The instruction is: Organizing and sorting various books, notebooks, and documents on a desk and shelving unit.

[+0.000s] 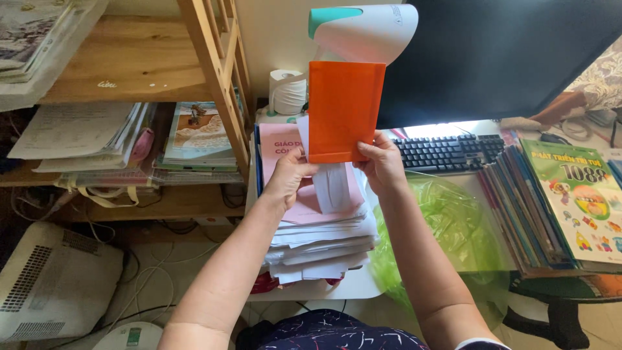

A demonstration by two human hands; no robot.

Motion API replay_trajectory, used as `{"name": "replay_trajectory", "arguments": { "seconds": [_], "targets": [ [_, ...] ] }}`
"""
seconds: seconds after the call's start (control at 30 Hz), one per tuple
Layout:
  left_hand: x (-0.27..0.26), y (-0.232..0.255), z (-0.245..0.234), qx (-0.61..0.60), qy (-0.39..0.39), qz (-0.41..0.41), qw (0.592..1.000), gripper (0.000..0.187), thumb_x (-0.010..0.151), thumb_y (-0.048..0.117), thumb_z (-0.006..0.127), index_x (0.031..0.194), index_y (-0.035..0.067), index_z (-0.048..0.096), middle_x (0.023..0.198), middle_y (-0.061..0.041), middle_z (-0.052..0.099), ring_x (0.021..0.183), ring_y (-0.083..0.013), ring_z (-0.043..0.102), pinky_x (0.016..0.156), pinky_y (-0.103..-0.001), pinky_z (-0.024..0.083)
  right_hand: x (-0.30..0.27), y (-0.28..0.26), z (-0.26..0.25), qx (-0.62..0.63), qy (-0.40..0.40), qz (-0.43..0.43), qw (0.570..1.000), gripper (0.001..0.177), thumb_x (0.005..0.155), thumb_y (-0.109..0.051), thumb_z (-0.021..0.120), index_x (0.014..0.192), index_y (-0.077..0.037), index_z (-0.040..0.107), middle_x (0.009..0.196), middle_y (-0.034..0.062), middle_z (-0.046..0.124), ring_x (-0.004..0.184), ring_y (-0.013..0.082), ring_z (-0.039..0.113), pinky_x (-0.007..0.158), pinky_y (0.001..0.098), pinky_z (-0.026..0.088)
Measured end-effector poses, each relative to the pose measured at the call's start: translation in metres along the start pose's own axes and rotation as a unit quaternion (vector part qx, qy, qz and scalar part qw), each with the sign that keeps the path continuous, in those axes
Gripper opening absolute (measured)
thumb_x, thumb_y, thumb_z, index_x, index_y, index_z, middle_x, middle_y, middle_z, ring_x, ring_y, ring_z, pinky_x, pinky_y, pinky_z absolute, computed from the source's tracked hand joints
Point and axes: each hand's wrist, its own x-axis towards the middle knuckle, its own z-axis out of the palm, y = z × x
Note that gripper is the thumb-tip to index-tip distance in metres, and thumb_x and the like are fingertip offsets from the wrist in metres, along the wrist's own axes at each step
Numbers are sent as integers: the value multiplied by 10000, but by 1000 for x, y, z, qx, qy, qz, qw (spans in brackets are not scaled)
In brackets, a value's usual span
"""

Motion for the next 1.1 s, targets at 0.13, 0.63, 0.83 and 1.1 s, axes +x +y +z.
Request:
{"name": "replay_trajectory", "arguments": {
  "seconds": [0.13,0.63,0.83,1.1],
  "targets": [
    [-3,-3,-1,25,47,-33,998,328,813,-28,684,1116,95,710,1006,-25,734,868,-161,679,779,-358,538,1,8,-18,18,31,42,998,184,950,-43,669,1127,-87,649,927,40,687,758,143,646,630,316,540],
    [5,41,-16,-8,84,17,996,209,953,76,578,1134,156,645,1074,-12,716,957,-179,677,848,-416,571,-16,-9,-27,62,19,15,998,157,967,-90,658,1124,-100,661,1022,40,728,829,147,689,659,304,566],
    [0,51,2,-31,53,7,998,163,997,158,551,1133,157,642,1086,-20,717,951,-188,687,841,-422,573,-18,-3,-9,-28,24,17,999,168,937,-69,671,1105,-64,667,976,44,716,784,137,681,681,306,584],
    [-11,47,31,-113,28,36,993,200,1034,104,575,1232,85,598,1174,-56,693,1075,-187,674,922,-399,571,-11,16,-8,-126,45,54,990,151,894,-94,732,1026,-62,664,868,37,699,636,108,596,528,246,453]
  ]
}}
